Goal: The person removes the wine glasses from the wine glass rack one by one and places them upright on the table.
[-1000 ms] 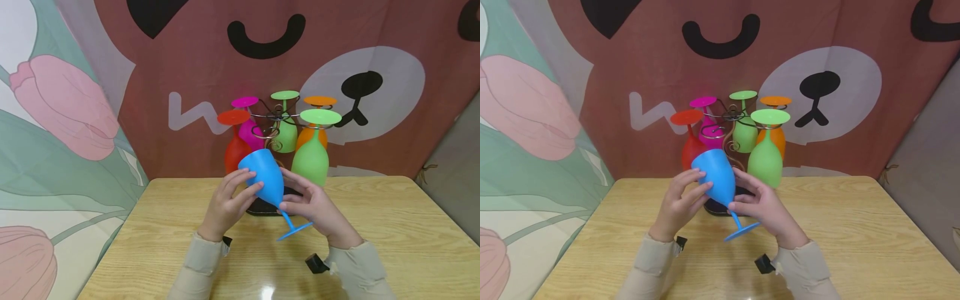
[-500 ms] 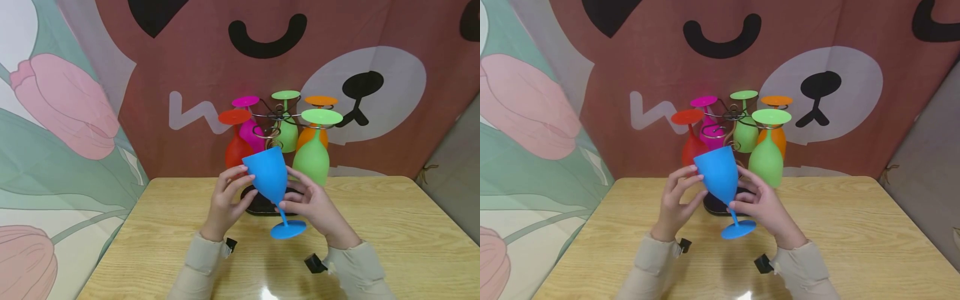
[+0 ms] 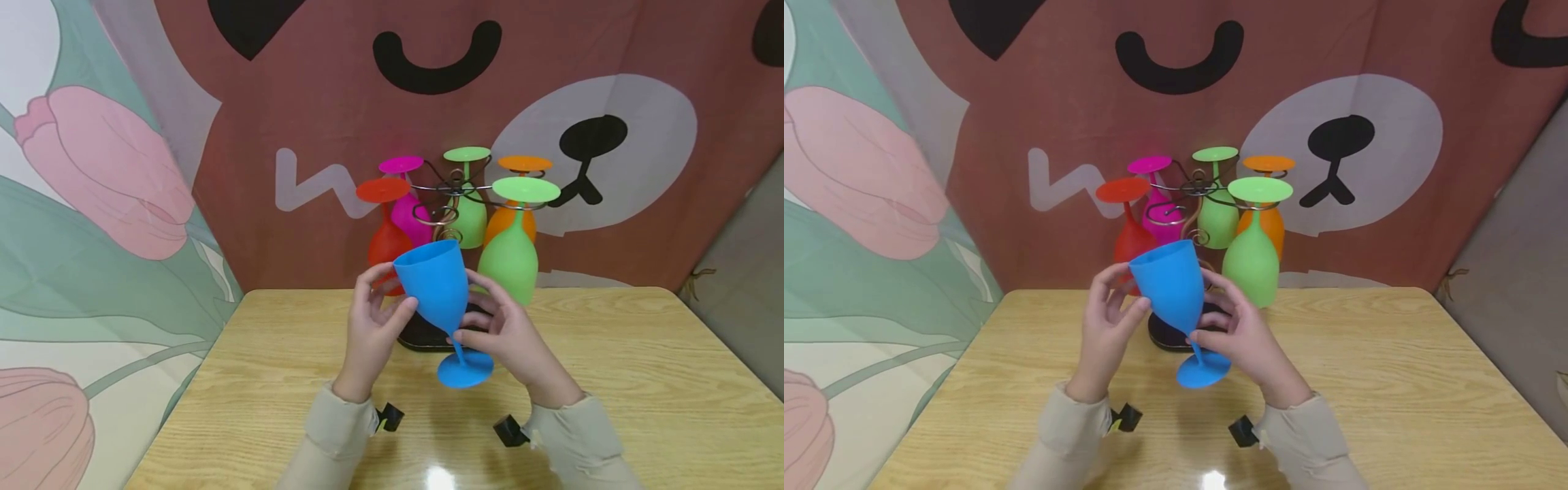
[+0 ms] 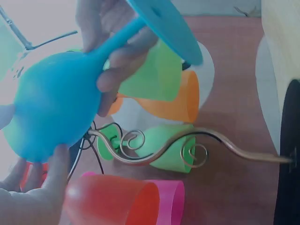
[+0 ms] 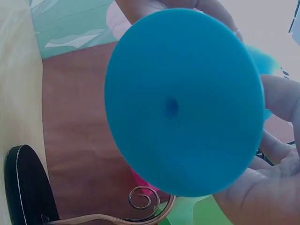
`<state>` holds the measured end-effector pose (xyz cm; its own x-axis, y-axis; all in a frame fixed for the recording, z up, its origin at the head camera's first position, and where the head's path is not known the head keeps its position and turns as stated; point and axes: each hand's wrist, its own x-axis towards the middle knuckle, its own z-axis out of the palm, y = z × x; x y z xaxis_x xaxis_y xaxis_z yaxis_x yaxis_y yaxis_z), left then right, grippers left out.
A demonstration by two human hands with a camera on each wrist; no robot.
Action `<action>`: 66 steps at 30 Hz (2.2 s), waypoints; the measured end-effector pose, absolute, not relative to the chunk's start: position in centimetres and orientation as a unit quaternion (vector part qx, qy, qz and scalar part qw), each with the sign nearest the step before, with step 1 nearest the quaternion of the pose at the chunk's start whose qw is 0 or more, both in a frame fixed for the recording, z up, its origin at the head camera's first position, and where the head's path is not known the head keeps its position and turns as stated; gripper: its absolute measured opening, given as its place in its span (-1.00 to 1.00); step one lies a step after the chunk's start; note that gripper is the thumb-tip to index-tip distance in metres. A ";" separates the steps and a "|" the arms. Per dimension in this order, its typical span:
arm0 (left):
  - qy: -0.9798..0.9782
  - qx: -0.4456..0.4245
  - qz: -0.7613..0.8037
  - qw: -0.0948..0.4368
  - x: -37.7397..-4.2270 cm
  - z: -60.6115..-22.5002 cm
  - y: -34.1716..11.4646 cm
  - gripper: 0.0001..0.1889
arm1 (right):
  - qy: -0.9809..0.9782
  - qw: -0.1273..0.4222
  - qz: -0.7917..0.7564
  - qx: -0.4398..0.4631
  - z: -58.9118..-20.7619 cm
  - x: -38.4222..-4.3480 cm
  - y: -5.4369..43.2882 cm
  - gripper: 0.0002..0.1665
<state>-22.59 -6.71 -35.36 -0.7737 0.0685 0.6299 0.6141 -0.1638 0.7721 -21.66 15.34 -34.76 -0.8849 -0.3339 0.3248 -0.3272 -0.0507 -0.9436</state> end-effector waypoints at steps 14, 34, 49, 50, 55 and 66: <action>-0.645 -0.249 -0.720 0.058 -22.2 -34.8 -7.1 -0.13 | 0.722 -0.014 -0.643 -0.254 -35.5 -22.1 14.8 -0.07; -0.684 -0.270 -0.677 -0.009 -22.9 -34.1 -9.2 -0.07 | 0.749 -0.014 -0.603 -0.272 -36.8 -22.8 13.7 -0.10; -0.707 -0.313 -0.633 -0.033 -23.3 -33.9 -11.9 -0.11 | 0.730 0.020 -0.625 -0.275 -38.9 -22.8 11.3 -0.12; -0.707 -0.319 -0.630 -0.035 -23.4 -33.9 -12.1 -0.11 | 0.730 0.022 -0.625 -0.276 -39.1 -22.8 11.1 -0.13; -0.716 -0.331 -0.613 -0.046 -23.7 -33.9 -13.3 -0.07 | 0.724 0.032 -0.628 -0.282 -39.7 -22.6 10.2 -0.21; -0.747 -0.305 -0.587 -0.062 -23.9 -34.0 -16.1 -0.08 | 0.750 0.053 -0.602 -0.268 -41.8 -23.2 7.6 -0.47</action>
<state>-23.86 -16.10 -33.99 -0.8060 0.5291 0.2653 0.3829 0.1241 0.9154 -23.17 7.59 -41.76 -0.8507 -0.4661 0.2429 -0.3377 0.1307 -0.9321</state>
